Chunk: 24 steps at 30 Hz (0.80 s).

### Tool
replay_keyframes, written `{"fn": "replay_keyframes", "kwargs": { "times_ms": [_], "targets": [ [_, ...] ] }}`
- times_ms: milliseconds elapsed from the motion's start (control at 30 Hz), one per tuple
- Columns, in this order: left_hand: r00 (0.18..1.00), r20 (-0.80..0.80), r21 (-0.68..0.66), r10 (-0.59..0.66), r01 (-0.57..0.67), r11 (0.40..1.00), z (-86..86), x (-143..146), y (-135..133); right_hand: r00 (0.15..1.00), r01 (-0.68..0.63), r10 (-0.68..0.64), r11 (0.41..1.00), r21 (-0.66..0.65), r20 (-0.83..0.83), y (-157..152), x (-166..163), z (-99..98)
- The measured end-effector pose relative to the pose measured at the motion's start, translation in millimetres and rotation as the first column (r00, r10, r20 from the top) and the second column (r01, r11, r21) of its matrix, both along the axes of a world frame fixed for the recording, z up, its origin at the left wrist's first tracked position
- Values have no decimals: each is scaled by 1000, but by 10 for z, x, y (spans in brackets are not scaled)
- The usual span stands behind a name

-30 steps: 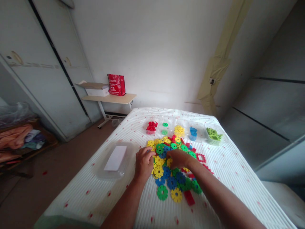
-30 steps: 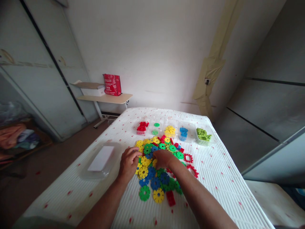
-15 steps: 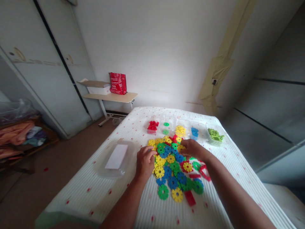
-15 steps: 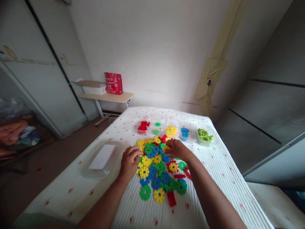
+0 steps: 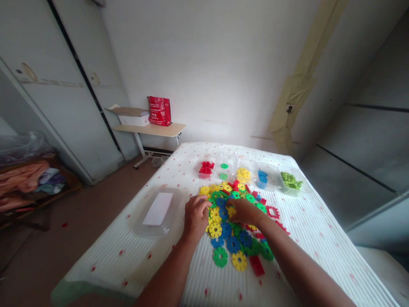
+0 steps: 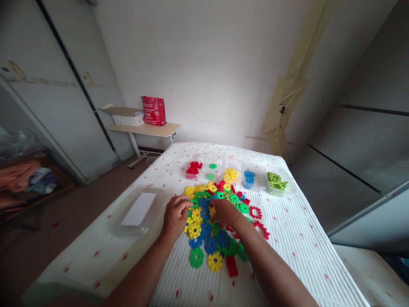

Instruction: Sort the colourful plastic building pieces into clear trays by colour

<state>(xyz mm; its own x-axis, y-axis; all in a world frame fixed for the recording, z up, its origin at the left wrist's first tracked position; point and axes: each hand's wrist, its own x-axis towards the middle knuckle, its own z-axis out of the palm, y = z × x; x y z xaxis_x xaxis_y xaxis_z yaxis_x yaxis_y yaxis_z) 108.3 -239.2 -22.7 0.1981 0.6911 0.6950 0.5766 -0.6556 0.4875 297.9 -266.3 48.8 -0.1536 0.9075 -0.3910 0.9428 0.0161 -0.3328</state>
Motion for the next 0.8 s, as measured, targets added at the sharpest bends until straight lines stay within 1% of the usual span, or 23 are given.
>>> {"fn": "replay_keyframes", "kwargs": {
  "times_ms": [100, 233, 367, 433, 567, 633, 700, 800],
  "targets": [
    [1000, -4, -3, -2, 2, 1000, 10, 1, -4, 996, -32, 27, 997, 65, 85, 24, -5, -6],
    [1000, 1, -3, 0, 0, 1000, 16, 1, -6, 992, -61, 50, 993, 102, 114, 73, 27, -62],
    [1000, 3, -1, -1, 1, 1000, -8, 0, 10, 992, -67, 58, 995, 76, 113, 127, 68, -115],
    [1000, 4, -2, -2, 2, 1000, -22, 3, 16, 993, -65, 59, 996, 63, 107, 142, 68, -110],
    [1000, -17, -25, -3, 3, 1000, -36, 22, 0, 985, -79, 60, 990, 114, 162, 131, 31, -48],
    [999, -31, -28, -11, 10, 1000, -40, 35, -12, 982, -90, 69, 989, 114, 176, 116, 25, -24],
    [999, -34, -29, -11, 10, 1000, -42, 46, -20, 986, -114, 104, 991, 71, 133, 104, 51, -20],
    [1000, -26, -45, -7, 6, 999, -38, 56, -25, 990, -139, 140, 989, 51, -23, 109, 165, -30]
  ]
}}
